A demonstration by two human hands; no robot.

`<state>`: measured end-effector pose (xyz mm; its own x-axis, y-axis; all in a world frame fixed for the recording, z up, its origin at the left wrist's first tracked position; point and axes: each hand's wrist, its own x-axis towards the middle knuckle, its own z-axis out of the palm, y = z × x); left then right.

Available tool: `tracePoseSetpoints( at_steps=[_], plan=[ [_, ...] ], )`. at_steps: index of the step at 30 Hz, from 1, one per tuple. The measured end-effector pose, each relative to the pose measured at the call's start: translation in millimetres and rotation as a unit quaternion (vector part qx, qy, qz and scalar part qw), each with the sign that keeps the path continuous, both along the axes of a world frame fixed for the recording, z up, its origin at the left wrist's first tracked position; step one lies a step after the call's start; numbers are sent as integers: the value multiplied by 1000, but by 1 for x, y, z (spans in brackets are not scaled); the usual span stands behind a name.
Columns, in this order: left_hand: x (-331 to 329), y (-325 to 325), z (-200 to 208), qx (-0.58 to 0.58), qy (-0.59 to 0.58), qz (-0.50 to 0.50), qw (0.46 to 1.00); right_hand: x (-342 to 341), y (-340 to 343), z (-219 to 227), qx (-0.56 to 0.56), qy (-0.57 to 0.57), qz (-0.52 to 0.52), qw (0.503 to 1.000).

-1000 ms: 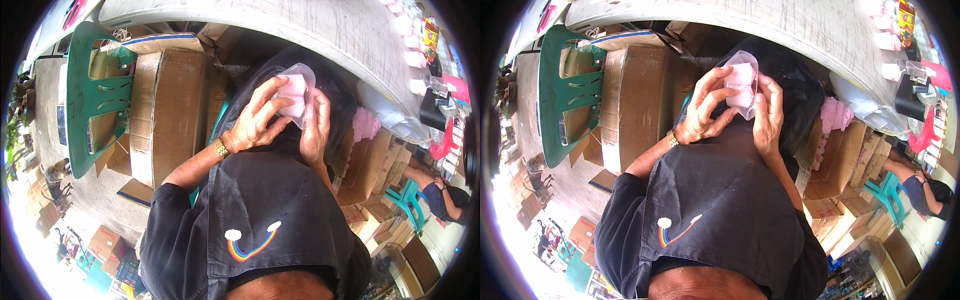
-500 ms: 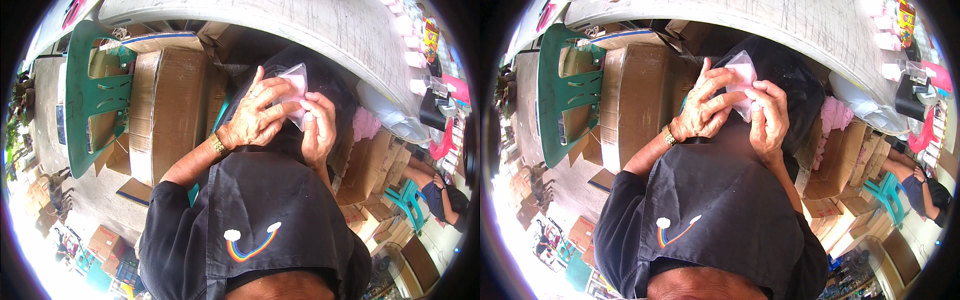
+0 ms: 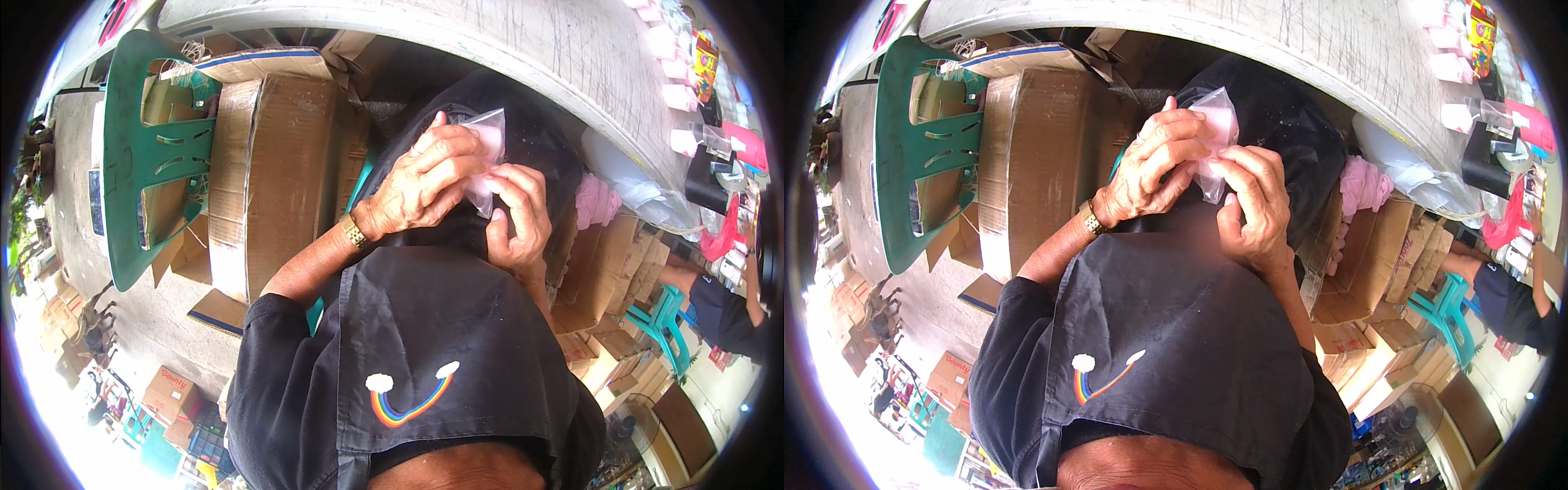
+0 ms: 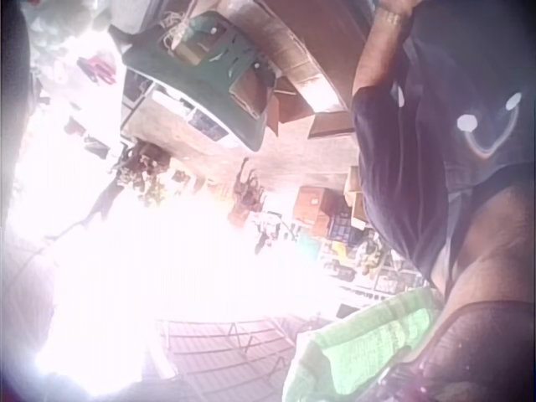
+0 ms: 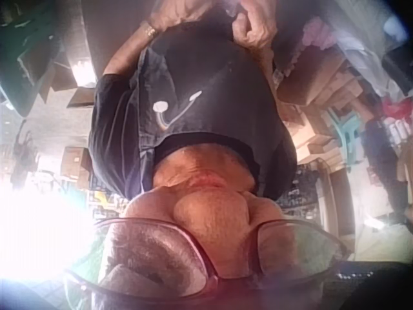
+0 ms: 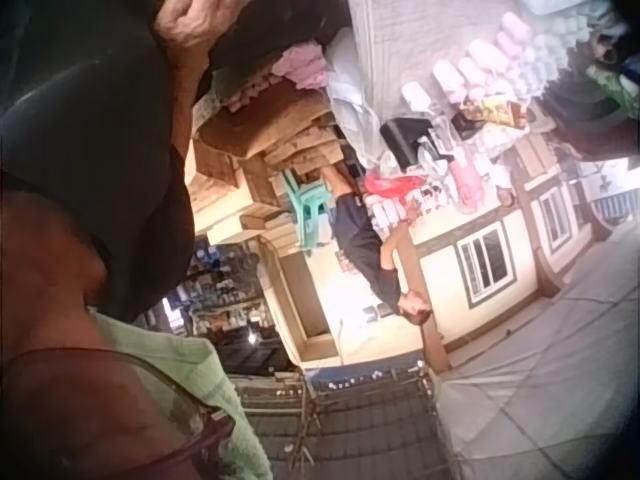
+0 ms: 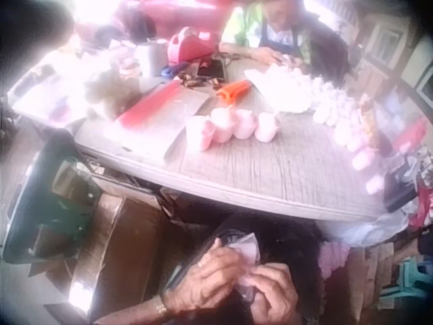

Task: The person repeatedly picks up small pink cotton candy pieces and places them into clear plastic bags on a table. The person seals each bag and sets it aside, continuing the process with additional pieces.

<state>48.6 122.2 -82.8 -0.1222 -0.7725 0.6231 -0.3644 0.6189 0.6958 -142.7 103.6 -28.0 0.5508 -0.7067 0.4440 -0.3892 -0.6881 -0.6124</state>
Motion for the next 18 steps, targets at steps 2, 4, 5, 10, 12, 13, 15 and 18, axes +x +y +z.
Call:
tracePoseSetpoints(
  at_steps=[2,4,5,10,12,13,15,18],
  plan=[
    [0,-2,-1,0,14,-5,1000,-1,-1,1,-6,18,11,1000],
    [3,-3,-2,3,21,-7,1000,-2,-3,0,-16,34,30,999],
    [4,-3,-2,6,16,-12,1000,-2,-4,-1,-23,24,32,999],
    [9,-3,-1,11,-14,-22,1000,-1,-7,-6,-45,-3,38,998],
    [10,-3,-1,16,-5,-30,999,0,-8,-6,-44,-9,36,998],
    [10,-3,0,17,1,-35,999,0,-9,-6,-45,-16,35,998],
    [10,-2,0,21,1,-46,999,0,-12,-3,-33,-24,41,998],
    [9,0,-2,2,-21,-43,999,0,-17,1,-18,-15,48,999]
  ],
)
